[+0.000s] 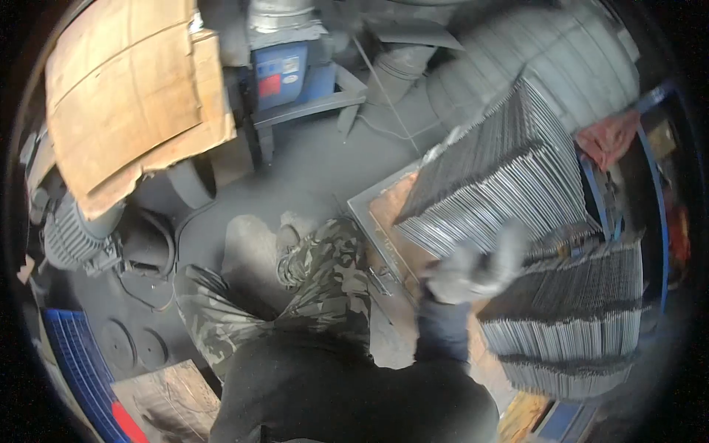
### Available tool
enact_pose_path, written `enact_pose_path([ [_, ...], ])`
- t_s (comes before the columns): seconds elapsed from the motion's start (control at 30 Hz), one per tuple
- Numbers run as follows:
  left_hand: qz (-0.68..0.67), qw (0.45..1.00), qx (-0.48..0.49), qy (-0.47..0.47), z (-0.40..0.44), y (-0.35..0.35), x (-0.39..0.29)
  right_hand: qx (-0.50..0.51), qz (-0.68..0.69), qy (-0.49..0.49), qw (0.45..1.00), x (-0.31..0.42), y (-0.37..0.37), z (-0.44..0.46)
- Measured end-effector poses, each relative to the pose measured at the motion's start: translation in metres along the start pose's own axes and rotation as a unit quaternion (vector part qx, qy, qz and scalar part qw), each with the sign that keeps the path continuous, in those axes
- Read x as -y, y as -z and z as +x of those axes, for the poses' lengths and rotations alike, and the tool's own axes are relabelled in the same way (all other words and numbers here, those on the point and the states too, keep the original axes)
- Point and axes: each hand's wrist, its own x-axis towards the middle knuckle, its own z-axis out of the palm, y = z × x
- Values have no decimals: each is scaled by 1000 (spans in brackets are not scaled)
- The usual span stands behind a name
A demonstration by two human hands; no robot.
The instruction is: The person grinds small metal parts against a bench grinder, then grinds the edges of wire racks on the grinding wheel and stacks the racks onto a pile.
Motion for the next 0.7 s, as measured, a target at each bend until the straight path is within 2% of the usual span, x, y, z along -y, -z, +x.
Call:
enact_pose_path([
  [0.07,-3,998,68,8,1,-34,7,112,90,-71,987,32,-24,-38],
  [0.17,-6,987,162,10,1,-84,13,281,232,-144,920,78,-41,-58],
  [0.23,-6,978,210,6,3,-110,15,327,299,-184,877,106,-38,-64],
  [0.33,-3,966,259,2,10,-136,12,332,378,-253,826,142,-32,-77],
  [0.4,-2,961,276,-5,15,-145,9,357,399,-208,819,159,-34,-83],
  [0.47,0,958,285,-12,18,-148,6,401,376,-80,832,175,-42,-89],
  [0.5,0,957,289,-16,19,-150,5,446,493,-170,727,186,-52,-109],
  [0.57,2,954,298,-22,19,-152,2,451,599,-248,613,228,-72,-160],
  [0.6,1,953,301,-26,21,-151,1,427,605,-242,627,258,-81,-184],
  [0.67,3,953,301,-32,24,-149,-2,450,629,-262,577,275,-78,-164],
  [0.7,2,953,299,-37,29,-147,-4,495,642,-289,509,284,-73,-146],
])
